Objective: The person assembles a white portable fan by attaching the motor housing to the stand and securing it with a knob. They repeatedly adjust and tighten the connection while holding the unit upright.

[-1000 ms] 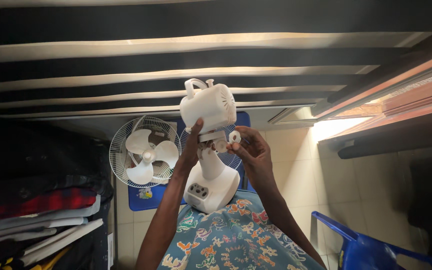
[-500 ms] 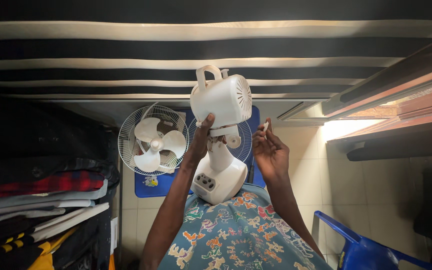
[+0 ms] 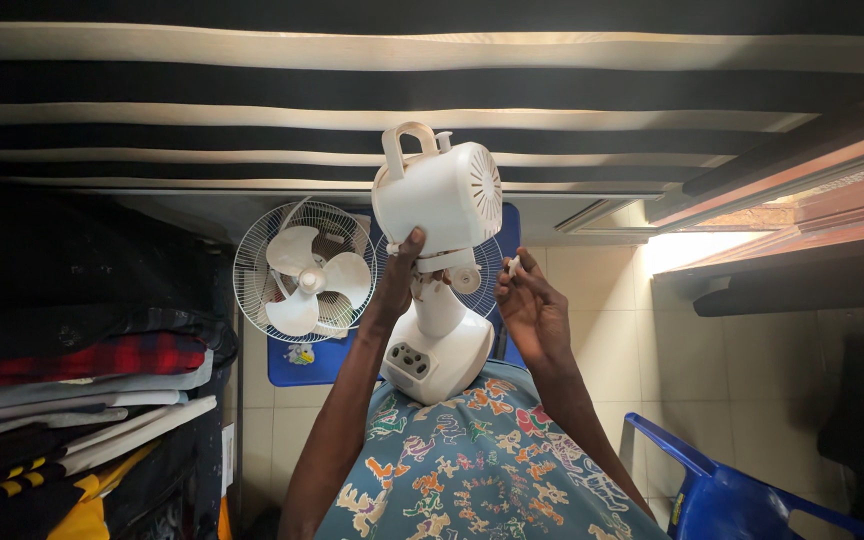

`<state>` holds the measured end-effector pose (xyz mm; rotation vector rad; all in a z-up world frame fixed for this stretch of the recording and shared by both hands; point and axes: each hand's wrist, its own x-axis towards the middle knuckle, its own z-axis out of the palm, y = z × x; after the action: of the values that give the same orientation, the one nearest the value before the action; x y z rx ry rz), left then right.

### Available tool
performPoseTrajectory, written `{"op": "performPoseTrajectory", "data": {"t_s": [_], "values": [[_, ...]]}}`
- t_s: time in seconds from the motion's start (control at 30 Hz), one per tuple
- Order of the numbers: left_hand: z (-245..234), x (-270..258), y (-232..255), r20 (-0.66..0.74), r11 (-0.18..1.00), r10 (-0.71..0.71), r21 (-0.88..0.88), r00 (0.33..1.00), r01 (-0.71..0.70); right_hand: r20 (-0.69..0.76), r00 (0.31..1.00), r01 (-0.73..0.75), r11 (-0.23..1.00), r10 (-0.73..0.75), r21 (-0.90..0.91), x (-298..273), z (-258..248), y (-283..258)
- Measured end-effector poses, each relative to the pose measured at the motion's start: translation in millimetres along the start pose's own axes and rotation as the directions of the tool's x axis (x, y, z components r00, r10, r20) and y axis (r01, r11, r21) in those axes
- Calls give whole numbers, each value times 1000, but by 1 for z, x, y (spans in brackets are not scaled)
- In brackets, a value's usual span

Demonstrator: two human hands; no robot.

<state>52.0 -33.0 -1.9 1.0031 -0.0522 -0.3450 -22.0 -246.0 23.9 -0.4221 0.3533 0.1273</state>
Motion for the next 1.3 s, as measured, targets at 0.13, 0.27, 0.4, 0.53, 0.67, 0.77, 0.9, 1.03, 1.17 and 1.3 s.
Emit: {"op": "performPoseTrajectory", "data": {"t_s": [0.13,0.27,0.4,0.53,0.67,0.77,0.9,1.03,1.17,1.3], "values": [[5,0,4,-3,998,3,60,1000,-3,23,1000,-12,991,15,-134,2,-11,4],[9,2,7,-21,997,-28,65,999,30,29,988,120,649,-149,-751,3,6,19],[2,5,-6,-31,994,-62,93,998,65,390,902,396,-7,-186,-918,-11,59,19],[-15,8,-22,15,987,20,161,1000,-22,522,840,473,-275,-146,-837,-6,88,14],[-28,4,-28,67,987,43,150,997,-53,463,874,409,-292,-145,-865,-5,78,16],[-24,0,-17,132,997,22,69,991,-31,429,882,406,-145,-197,-902,6,64,19],[-5,-7,8,261,991,134,-46,956,-127,359,914,392,187,-187,-901,24,35,16],[4,-2,10,252,992,62,-121,966,-32,303,946,325,397,-118,-858,35,4,13],[4,0,3,234,999,-17,-45,972,29,376,911,412,349,-169,-842,29,17,13],[14,4,14,245,996,67,34,967,-78,475,841,534,248,-259,-809,16,54,14]]}}
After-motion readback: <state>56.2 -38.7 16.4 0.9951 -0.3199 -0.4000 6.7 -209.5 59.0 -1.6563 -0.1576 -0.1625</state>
